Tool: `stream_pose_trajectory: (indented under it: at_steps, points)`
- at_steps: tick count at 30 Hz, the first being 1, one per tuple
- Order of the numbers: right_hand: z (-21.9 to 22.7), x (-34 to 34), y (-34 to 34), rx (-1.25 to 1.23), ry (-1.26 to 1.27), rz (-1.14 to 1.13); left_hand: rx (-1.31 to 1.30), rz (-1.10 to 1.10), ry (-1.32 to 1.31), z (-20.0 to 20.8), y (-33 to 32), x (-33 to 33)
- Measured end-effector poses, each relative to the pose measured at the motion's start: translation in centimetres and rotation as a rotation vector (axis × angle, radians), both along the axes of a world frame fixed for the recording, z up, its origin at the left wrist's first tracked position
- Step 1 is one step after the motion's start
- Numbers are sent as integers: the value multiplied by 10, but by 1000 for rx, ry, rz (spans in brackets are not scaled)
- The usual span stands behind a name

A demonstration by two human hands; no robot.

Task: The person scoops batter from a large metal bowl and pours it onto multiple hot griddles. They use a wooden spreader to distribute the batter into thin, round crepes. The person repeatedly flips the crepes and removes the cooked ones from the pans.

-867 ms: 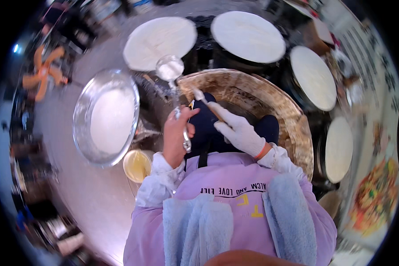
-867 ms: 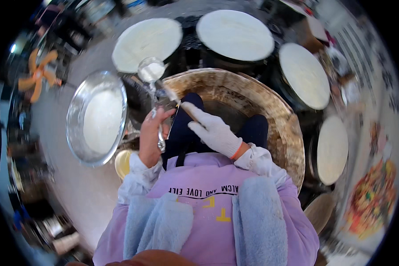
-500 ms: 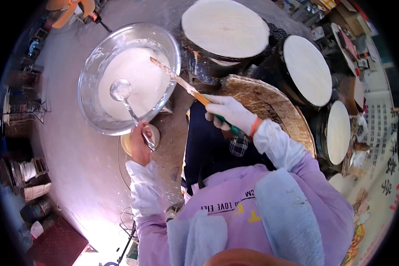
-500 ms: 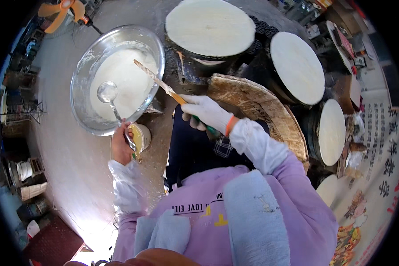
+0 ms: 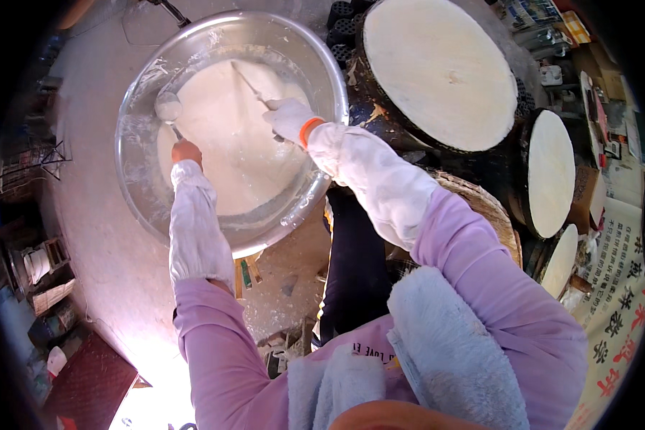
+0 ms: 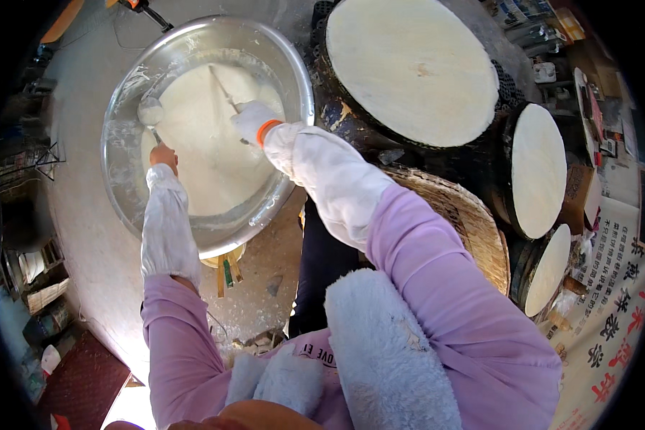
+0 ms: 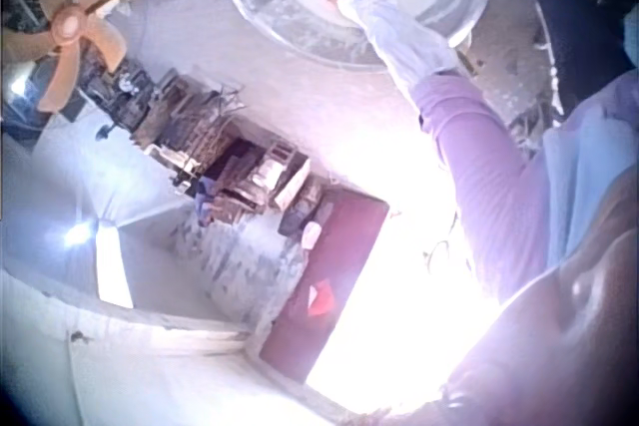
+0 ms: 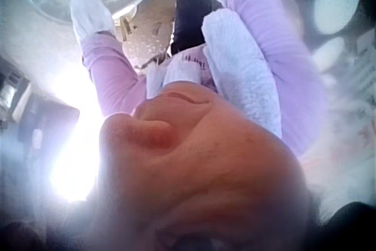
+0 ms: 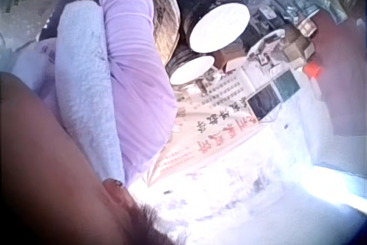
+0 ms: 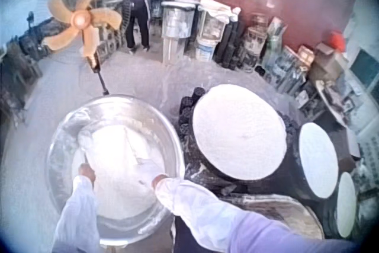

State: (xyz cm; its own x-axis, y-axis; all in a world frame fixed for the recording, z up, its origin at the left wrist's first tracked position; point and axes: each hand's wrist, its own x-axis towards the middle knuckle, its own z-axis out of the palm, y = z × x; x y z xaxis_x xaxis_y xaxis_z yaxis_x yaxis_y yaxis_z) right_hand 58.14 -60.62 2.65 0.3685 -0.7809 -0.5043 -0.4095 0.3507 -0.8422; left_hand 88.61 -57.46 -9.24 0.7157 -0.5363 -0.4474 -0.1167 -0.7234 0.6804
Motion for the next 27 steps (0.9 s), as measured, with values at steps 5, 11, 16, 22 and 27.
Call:
stream_pose_trajectory:
  at_steps: [5, 11, 16, 22, 27]
  points:
    - [-24, 36, 5, 100, -168, 116, 60, -400, 155, -27, -38, 35]
    - [49, -48, 36, 147, -226, 168, -461, 26, 1103, 154, 53, -60]
    - [149, -152, 113, 237, -265, 272, -389, 17, 801, 274, 215, -107]
    - [180, -204, 169, 315, -111, 364, -94, -335, 305, 246, 302, -132]
    - [126, -187, 146, -682, 248, 925, 44, -1020, -861, 141, 277, -90]
